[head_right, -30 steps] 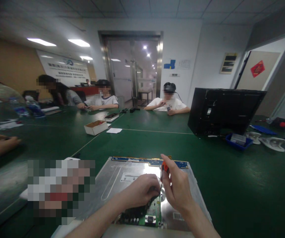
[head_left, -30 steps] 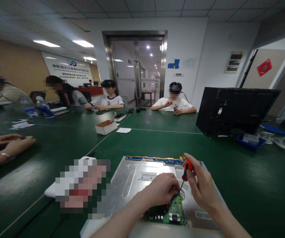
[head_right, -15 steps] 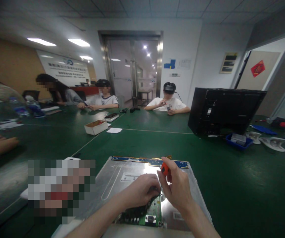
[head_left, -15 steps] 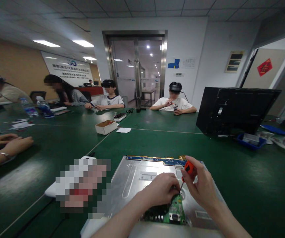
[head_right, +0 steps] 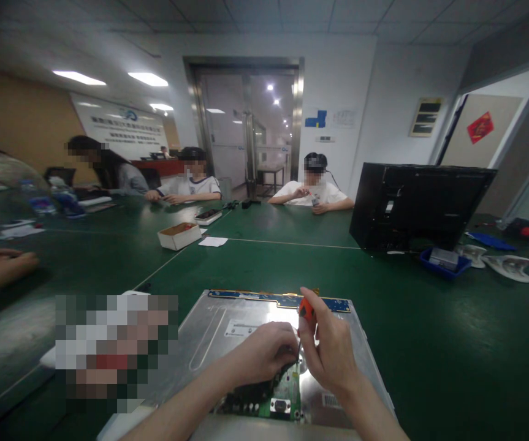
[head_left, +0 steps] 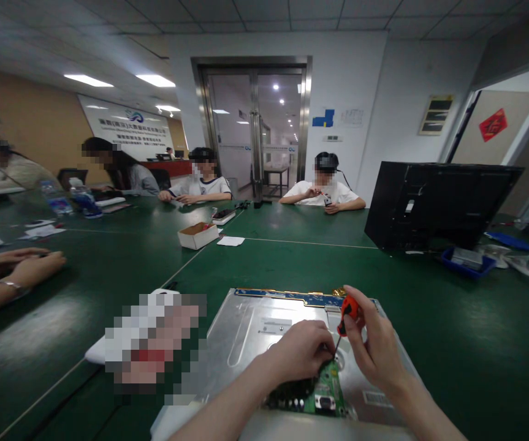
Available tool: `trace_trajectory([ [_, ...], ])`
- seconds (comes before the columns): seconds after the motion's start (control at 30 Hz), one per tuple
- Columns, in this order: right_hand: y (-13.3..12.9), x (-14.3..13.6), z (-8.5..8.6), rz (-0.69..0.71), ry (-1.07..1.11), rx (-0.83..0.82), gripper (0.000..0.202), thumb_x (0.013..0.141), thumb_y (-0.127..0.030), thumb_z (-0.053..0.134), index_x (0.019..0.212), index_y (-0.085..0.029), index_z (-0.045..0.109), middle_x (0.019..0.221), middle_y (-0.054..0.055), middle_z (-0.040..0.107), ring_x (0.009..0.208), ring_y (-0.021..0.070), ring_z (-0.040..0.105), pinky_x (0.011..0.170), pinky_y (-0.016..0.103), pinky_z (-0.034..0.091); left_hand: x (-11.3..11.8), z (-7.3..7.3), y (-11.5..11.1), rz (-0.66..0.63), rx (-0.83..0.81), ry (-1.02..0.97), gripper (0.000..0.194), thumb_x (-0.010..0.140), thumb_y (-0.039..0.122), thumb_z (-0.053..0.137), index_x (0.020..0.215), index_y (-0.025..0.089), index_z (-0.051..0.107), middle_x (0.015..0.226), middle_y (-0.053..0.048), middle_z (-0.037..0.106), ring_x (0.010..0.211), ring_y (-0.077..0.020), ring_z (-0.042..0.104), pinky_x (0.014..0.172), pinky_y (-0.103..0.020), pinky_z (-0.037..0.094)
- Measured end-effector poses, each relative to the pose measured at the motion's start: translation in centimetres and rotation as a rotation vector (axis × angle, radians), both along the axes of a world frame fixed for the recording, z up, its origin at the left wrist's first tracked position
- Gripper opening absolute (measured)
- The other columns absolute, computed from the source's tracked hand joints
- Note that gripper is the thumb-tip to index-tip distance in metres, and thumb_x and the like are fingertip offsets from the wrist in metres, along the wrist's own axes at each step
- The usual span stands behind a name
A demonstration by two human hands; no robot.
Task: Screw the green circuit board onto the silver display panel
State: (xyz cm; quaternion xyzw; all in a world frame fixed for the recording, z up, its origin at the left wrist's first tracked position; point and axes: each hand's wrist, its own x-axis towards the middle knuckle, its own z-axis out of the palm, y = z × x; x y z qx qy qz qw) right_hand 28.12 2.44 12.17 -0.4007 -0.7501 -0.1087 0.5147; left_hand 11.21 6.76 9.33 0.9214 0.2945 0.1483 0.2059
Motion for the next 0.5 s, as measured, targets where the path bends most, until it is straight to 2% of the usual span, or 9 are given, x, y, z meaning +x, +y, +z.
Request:
trace_trajectory([
  [0.17, 0.20, -0.01, -0.44, -0.002, 0.011, -0.007, 0.036, 0.098, -0.019, 0.043, 0.134, -0.019, 0.046, 0.062, -0.007, 0.055, 0.043, 0.0106, 0.051, 0.042, 0.021, 0.039, -0.04, 0.06, -0.08, -0.002, -0.002, -0.006, 0.016, 0.079, 0.007, 0.061, 0.083, 0.017, 0.074, 0.089, -0.005, 0.070, 0.081, -0.0185, 0.063, 0.073, -0.027, 0.047],
  [0.3, 0.41, 0.00, -0.75, -0.005, 0.027, 0.030, 0.030, 0.099, -0.024, 0.049, 0.128, -0.019, 0.049, 0.060, -0.007, 0.054, 0.044, 0.0104, 0.052, 0.043, 0.020, 0.040, -0.08, -0.17, -0.01, -0.013, -0.006, -0.029, 0.020, 0.079, 0.005, 0.063, 0.091, 0.016, 0.075, 0.094, -0.006, 0.071, 0.086, -0.0202, 0.065, 0.076, -0.027, 0.048],
  [0.5, 0.62, 0.11, -1.03, -0.044, 0.010, 0.054, 0.025, 0.101, -0.032, 0.050, 0.122, -0.020, 0.049, 0.059, -0.008, 0.052, 0.042, 0.0097, 0.051, 0.043, 0.019, 0.040, -0.12, -0.44, 0.15, -0.018, -0.032, -0.037, 0.023, 0.080, 0.006, 0.062, 0.094, 0.019, 0.074, 0.099, -0.006, 0.072, 0.089, -0.0204, 0.066, 0.080, -0.028, 0.049],
])
